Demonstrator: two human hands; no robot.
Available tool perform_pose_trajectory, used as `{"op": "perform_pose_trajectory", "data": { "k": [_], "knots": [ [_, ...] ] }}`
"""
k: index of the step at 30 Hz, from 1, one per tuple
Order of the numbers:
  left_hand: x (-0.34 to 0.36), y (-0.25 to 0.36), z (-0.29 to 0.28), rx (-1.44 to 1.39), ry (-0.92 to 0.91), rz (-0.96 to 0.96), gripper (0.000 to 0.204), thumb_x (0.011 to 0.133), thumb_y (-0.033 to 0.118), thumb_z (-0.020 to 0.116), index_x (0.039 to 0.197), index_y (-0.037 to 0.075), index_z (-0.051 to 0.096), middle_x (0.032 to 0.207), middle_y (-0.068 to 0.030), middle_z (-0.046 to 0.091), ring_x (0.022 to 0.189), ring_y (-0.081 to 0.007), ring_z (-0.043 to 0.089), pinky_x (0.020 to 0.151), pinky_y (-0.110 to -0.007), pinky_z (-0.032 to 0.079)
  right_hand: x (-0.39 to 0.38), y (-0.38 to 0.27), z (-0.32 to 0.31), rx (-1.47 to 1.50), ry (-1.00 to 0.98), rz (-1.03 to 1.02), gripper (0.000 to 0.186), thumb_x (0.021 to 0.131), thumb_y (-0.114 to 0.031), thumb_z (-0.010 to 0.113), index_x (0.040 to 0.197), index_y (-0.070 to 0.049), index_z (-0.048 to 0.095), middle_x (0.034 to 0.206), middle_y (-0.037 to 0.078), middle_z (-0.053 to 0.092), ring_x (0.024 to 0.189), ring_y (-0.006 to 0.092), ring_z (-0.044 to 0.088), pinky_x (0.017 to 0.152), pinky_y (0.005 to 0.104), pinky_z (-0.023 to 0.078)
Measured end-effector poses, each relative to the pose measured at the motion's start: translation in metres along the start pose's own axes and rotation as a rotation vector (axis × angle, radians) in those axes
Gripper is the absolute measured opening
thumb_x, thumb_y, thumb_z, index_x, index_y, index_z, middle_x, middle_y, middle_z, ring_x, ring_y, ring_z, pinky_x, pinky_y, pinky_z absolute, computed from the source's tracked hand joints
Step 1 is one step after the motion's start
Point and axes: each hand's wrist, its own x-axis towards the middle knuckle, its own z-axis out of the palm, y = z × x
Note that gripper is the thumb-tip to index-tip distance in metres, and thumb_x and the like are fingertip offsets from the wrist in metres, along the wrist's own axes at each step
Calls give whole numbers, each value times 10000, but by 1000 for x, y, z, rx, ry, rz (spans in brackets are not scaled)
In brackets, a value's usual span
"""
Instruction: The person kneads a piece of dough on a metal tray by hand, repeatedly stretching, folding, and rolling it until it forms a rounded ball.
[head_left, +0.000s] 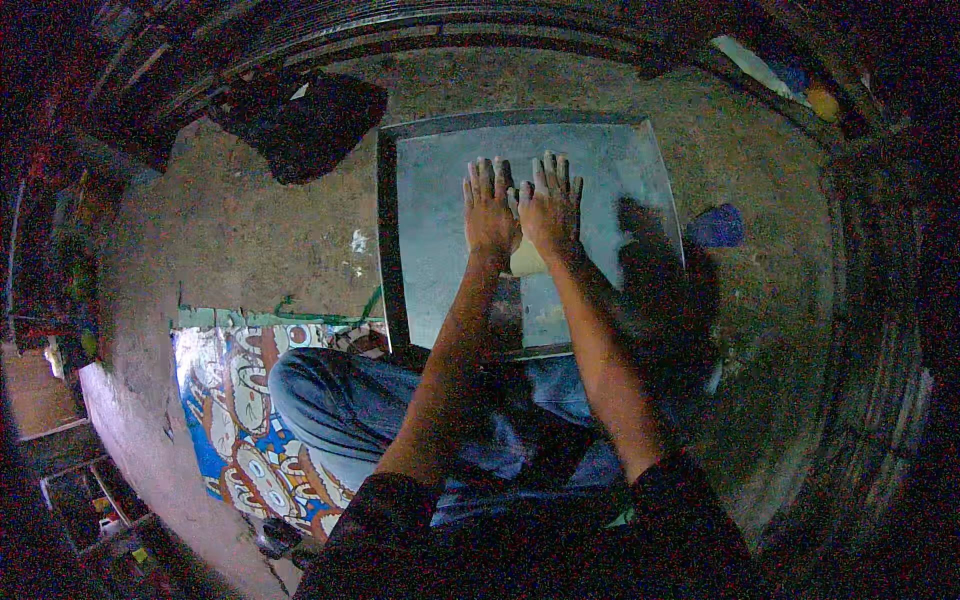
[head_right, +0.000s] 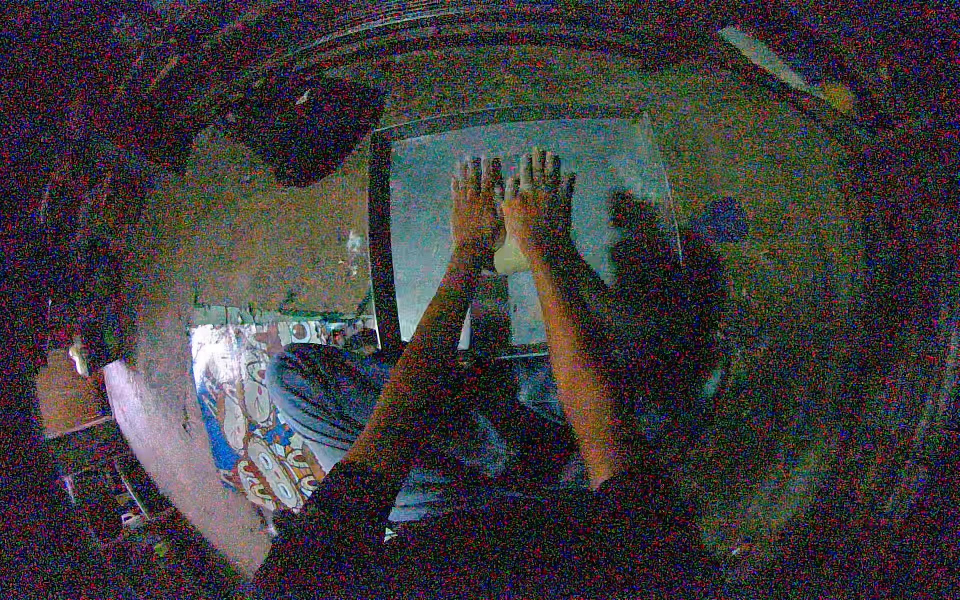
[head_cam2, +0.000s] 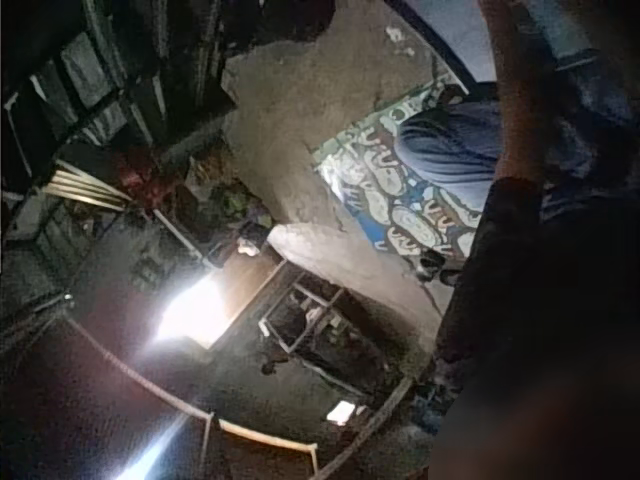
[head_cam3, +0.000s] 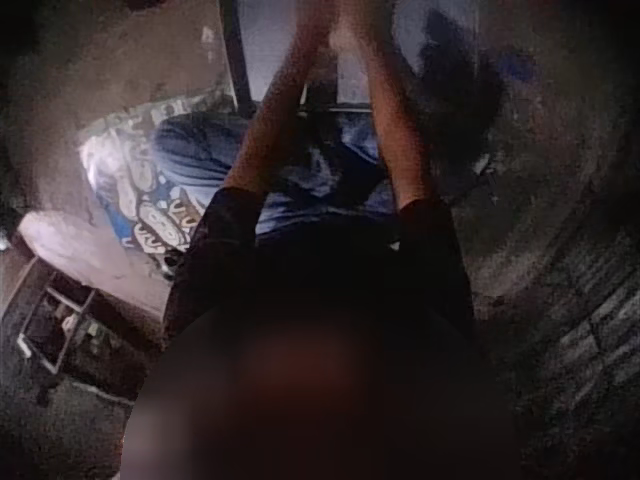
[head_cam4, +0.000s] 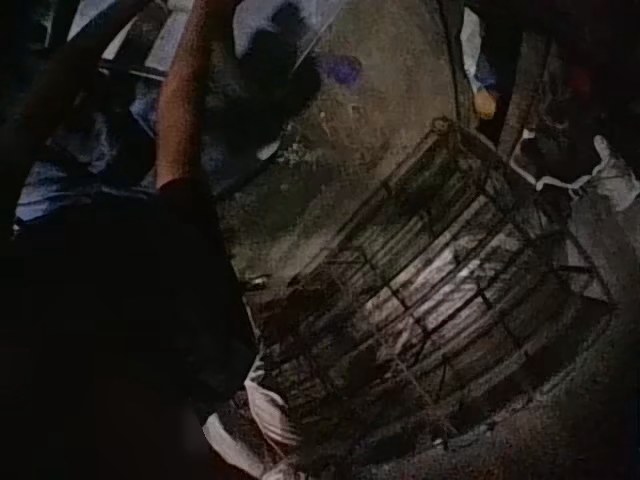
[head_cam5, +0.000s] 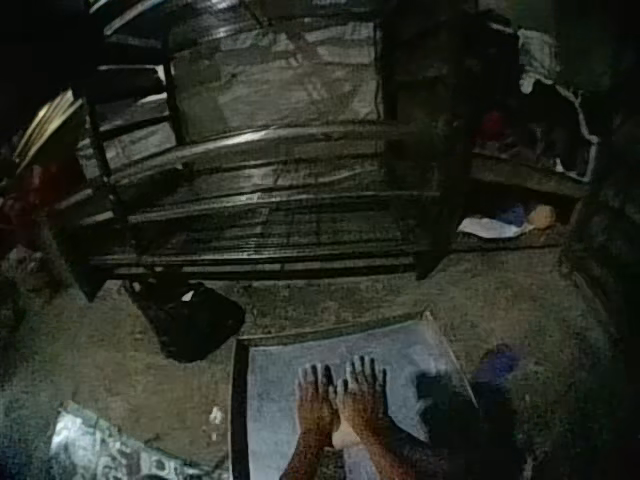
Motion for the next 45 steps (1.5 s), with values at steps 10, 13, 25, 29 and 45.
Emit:
{"op": "perform_pose_trajectory", "data": {
  "k": [10,13,25,29,45],
  "knots": [
    [-68,30,-42,-325,-4,69,478,1000,234,378,1428,32,442,1469,-188,452,1430,-362,317,1169,-480,267,-81,3,-14,157,154,-83,394,979,-278,474,1268,-42,602,1397,141,541,1337,381,428,1088,530,340],
    [-92,26,-48,-222,-52,69,462,972,244,422,1369,18,495,1328,-199,569,1308,-407,456,1097,-497,356,-104,2,-36,143,85,-189,412,992,-221,455,1325,3,548,1430,165,504,1382,377,391,1119,487,323],
    [-172,25,-83,-188,-254,274,686,830,173,598,1448,-28,380,1488,-213,414,1404,-382,350,1183,-448,248,-181,12,-112,77,-108,-456,475,894,-187,514,1335,-16,547,1428,186,498,1361,354,416,1155,478,278],
    [-185,14,-71,-177,-228,293,614,892,218,547,1431,-34,398,1495,-227,391,1409,-390,337,1194,-450,223,-181,-2,-132,196,-244,-369,489,871,-140,533,1334,15,539,1426,185,497,1359,370,410,1158,480,270],
    [-58,-1,2,243,-100,-50,696,976,392,383,1570,120,141,1606,-224,151,1496,-401,87,1187,-581,39,-59,-3,-35,83,-235,-74,636,960,-377,493,1503,-87,331,1587,219,220,1469,426,179,1115,667,196]
  ]
}}
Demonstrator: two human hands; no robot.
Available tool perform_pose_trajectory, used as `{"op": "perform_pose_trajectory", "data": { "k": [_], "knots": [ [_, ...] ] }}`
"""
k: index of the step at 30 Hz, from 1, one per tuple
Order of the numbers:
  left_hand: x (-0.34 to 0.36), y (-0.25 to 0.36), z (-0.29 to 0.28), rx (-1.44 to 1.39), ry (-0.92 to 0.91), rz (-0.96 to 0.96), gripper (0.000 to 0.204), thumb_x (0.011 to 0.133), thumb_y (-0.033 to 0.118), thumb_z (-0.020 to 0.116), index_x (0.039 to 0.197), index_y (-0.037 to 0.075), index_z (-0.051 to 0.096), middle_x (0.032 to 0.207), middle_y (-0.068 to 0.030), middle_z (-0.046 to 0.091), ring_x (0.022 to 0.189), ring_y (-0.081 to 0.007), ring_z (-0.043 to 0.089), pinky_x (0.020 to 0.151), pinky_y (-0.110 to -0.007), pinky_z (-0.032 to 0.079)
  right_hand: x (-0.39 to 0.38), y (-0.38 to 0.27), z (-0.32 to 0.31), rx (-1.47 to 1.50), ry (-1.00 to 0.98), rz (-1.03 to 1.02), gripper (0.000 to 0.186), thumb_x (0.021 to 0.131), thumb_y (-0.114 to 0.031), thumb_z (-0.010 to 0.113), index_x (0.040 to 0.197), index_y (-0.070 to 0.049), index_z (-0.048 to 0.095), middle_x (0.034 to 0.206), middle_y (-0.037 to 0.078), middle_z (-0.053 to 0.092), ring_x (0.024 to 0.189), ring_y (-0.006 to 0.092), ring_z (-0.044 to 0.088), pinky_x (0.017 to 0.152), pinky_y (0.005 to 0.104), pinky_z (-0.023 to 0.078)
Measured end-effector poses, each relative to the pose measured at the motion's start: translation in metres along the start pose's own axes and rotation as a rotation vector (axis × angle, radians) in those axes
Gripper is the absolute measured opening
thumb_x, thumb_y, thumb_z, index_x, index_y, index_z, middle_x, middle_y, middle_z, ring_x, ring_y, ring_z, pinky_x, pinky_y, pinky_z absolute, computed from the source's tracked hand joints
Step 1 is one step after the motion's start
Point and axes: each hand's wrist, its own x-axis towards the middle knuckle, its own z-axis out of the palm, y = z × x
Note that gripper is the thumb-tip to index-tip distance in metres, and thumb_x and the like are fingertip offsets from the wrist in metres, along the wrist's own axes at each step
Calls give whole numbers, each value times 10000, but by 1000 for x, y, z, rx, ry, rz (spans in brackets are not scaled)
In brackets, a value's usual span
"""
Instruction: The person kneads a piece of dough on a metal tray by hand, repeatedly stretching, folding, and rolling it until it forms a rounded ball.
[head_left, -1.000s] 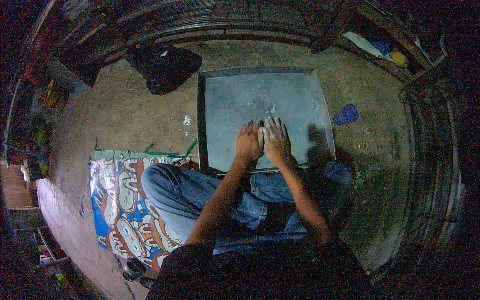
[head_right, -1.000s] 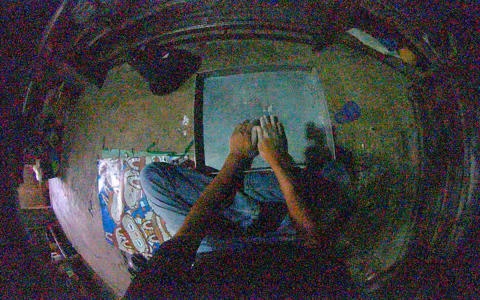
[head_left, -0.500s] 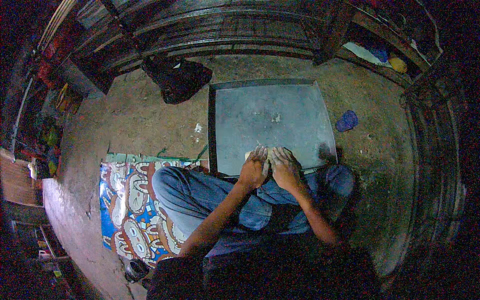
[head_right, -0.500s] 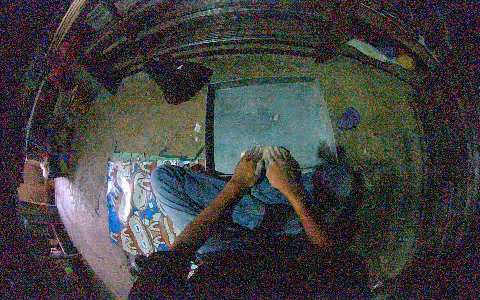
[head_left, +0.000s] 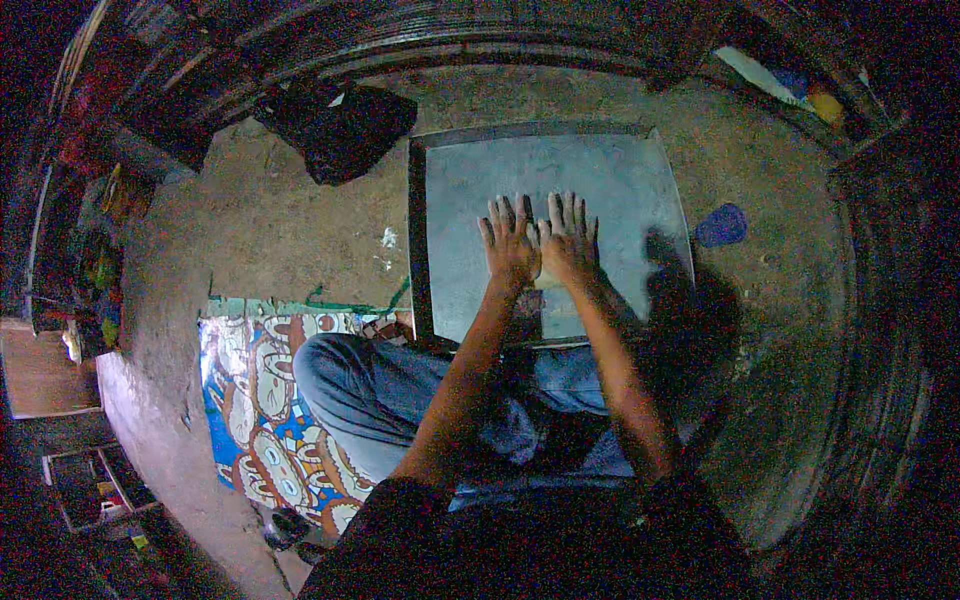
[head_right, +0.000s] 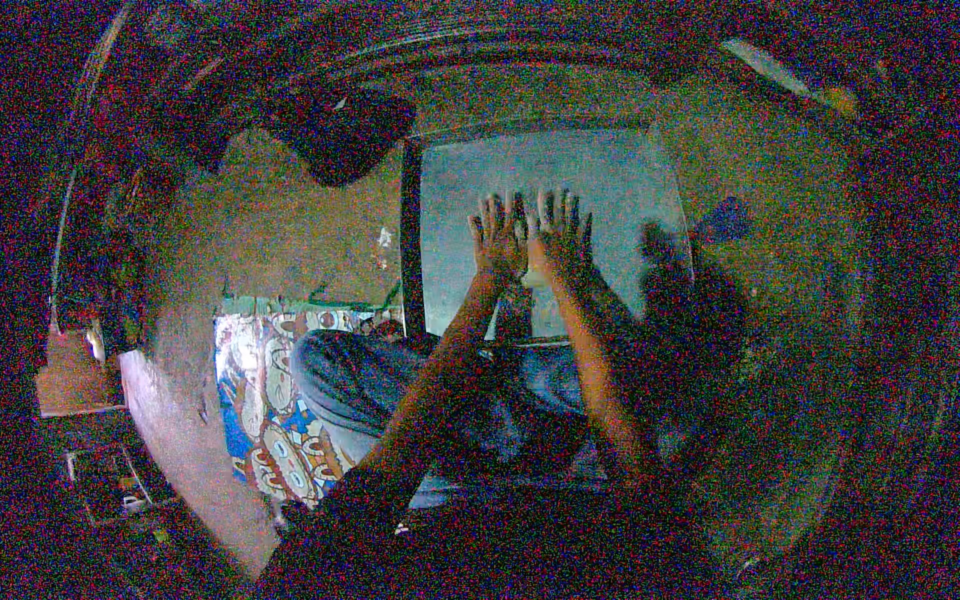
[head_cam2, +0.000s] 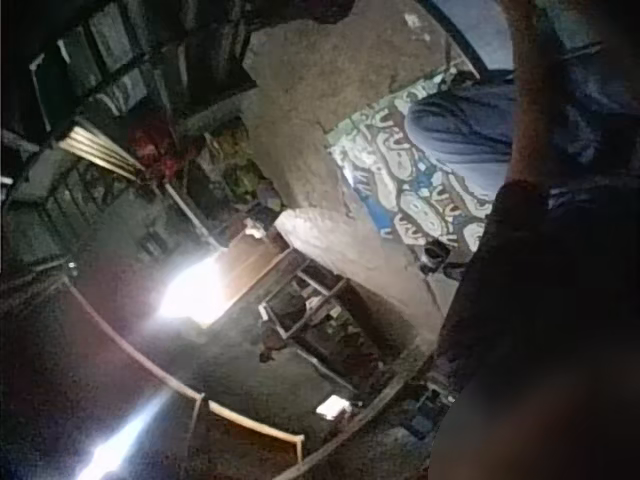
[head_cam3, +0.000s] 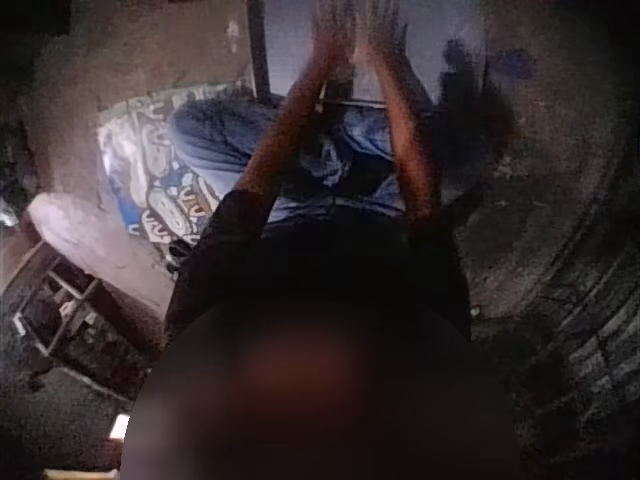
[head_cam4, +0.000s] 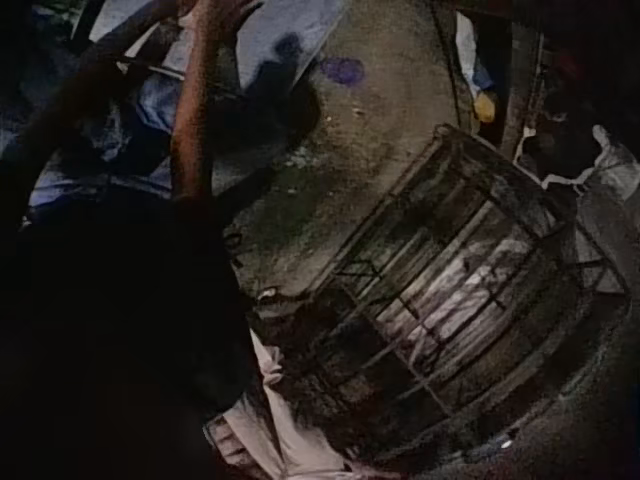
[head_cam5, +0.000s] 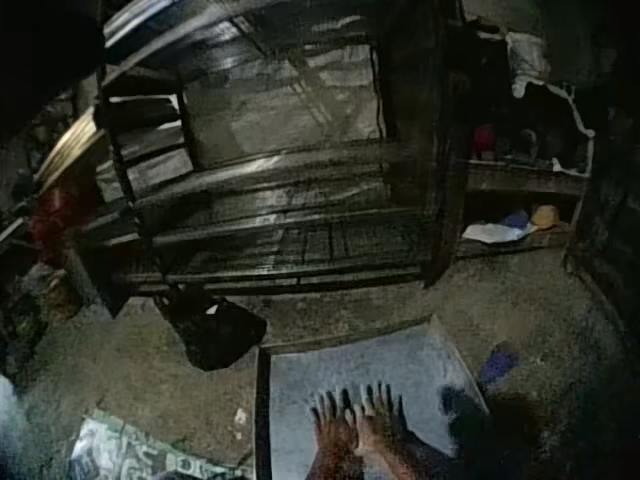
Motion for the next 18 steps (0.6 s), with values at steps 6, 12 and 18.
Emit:
{"op": "perform_pose_trajectory", "data": {
  "k": [6,12,18],
  "knots": [
    [38,1,4,-62,46,6,746,928,343,443,1567,101,143,1612,-212,140,1503,-382,71,1196,-556,36,43,11,23,-38,53,127,627,994,-409,444,1524,-105,306,1607,192,185,1489,380,147,1143,633,167],
    [56,-1,6,-69,160,10,700,943,385,449,1542,87,243,1586,-228,218,1487,-388,153,1200,-533,96,66,21,46,-68,153,111,566,994,-375,442,1484,-95,393,1604,174,212,1491,360,159,1141,629,176],
    [54,-3,1,-266,232,105,584,978,261,411,1500,23,305,1571,-234,248,1474,-411,175,1196,-525,161,60,16,40,-97,265,67,513,982,-336,459,1414,-61,483,1551,169,342,1459,358,251,1135,621,200]
  ]
}}
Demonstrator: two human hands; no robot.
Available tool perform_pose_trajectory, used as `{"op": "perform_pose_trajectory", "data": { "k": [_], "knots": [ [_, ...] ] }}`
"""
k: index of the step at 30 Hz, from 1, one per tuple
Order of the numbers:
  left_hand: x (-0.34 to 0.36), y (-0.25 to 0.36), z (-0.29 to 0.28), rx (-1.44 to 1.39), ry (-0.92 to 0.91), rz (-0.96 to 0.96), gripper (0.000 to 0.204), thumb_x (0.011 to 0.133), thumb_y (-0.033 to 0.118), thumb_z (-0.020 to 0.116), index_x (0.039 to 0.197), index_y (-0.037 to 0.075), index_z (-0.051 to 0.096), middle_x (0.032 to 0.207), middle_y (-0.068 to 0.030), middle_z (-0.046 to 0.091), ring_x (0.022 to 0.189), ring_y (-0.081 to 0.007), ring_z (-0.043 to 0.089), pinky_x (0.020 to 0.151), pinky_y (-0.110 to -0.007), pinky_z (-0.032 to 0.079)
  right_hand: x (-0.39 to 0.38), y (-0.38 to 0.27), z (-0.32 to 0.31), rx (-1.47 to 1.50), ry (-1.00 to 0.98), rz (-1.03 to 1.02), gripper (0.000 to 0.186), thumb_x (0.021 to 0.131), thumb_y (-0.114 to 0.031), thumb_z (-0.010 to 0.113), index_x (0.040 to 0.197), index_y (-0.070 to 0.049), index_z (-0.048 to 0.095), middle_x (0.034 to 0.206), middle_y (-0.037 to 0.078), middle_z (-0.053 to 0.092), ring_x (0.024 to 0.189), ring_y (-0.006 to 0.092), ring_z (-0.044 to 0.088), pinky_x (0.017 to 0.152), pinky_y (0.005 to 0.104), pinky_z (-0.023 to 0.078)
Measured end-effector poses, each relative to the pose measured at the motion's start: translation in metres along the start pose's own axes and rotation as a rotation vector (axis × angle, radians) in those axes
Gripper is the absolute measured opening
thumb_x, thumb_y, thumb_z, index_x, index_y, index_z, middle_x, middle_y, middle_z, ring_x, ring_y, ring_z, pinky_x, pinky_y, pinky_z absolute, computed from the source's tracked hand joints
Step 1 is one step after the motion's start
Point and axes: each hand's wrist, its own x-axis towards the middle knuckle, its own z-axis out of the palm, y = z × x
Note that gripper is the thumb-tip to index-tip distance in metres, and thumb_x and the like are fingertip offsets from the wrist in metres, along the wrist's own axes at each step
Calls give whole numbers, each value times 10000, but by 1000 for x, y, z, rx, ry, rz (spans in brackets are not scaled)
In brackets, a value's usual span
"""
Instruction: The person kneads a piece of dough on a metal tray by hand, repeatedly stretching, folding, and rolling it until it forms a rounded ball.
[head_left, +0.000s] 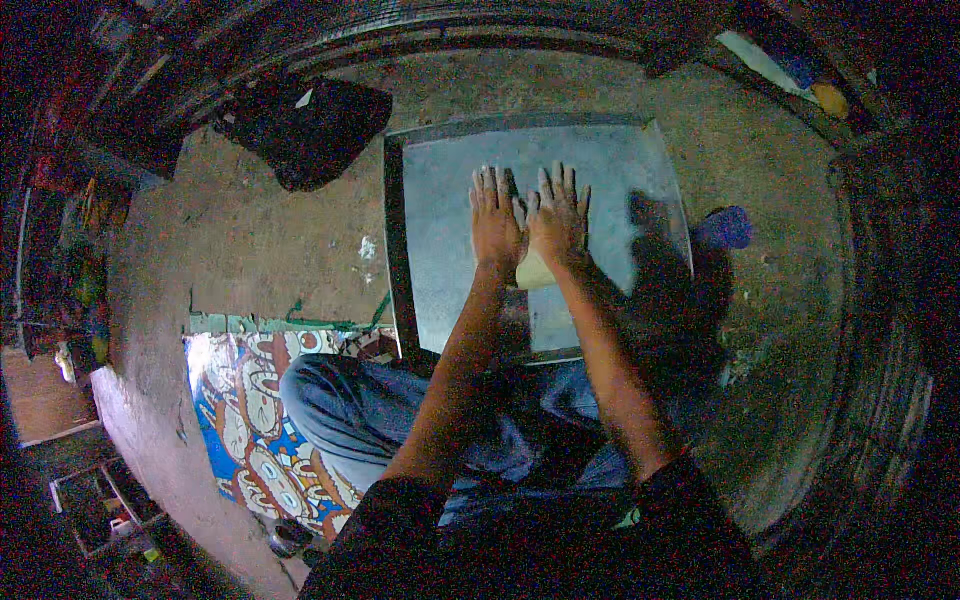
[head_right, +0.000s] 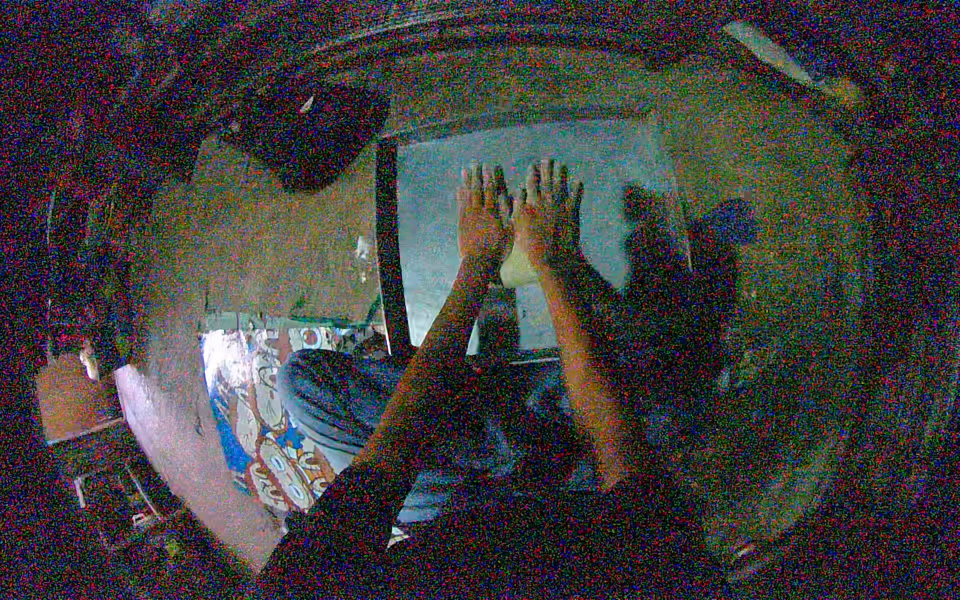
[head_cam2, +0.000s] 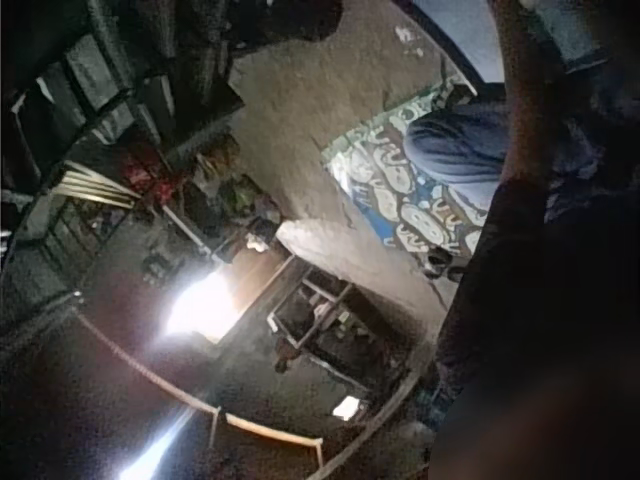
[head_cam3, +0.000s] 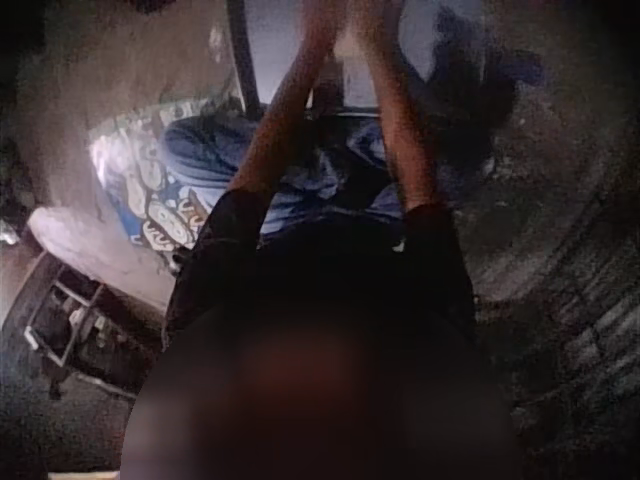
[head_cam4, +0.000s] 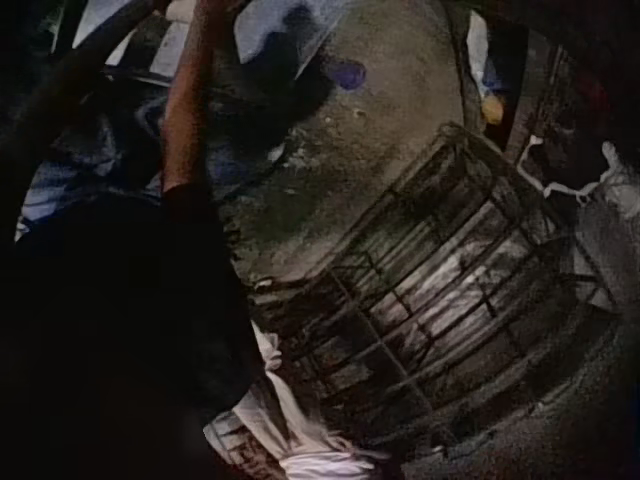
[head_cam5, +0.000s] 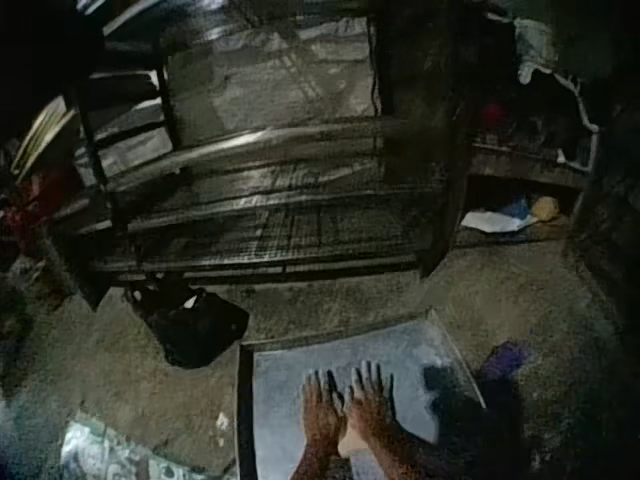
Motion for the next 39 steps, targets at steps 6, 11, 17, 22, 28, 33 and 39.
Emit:
{"op": "perform_pose_trajectory", "data": {
  "k": [6,11,17,22,28,33,39],
  "knots": [
    [-29,15,-30,-138,-36,70,560,961,220,429,1471,6,349,1547,-207,316,1463,-381,231,1195,-502,195,-33,-3,-34,4,95,-130,487,933,-395,523,1298,-80,594,1450,137,488,1380,377,378,1090,628,278],
    [-59,21,-42,-132,-66,81,495,968,238,427,1400,-2,452,1474,-184,439,1419,-384,325,1172,-489,261,-69,-9,-54,119,14,-122,448,941,-309,528,1320,-75,575,1476,131,458,1403,361,349,1102,583,293],
    [-97,34,-54,-145,-168,23,345,961,250,442,1139,15,622,1181,-233,627,1165,-426,538,1020,-481,421,-109,1,-83,111,7,-249,392,958,-238,472,1288,-65,590,1481,140,457,1402,386,349,1111,596,274],
    [-128,44,-79,-111,-183,156,419,837,242,560,1178,-1,552,1137,-206,581,1093,-392,519,966,-517,382,-145,11,-99,115,-116,-345,388,928,-222,485,1273,-94,609,1477,138,465,1390,375,374,1120,586,276],
    [-125,31,-68,-126,-336,122,585,873,273,532,1379,-4,437,1434,-227,438,1377,-414,344,1182,-534,170,-133,2,-113,189,-165,-224,431,976,-228,461,1358,-41,533,1495,161,429,1413,368,337,1121,564,281],
    [-84,28,-40,67,-193,-17,582,1010,329,318,1534,80,277,1592,-203,228,1496,-384,121,1186,-580,38,-92,-6,-66,148,61,-117,502,965,-347,479,1378,-65,514,1502,199,407,1386,439,346,1056,680,281],
    [-49,2,1,199,-180,-17,659,961,309,403,1564,135,202,1598,-195,215,1495,-363,138,1192,-562,49,-49,1,-18,1,-113,-62,594,986,-433,455,1482,-113,389,1570,194,278,1465,366,234,1110,650,225]
  ]
}}
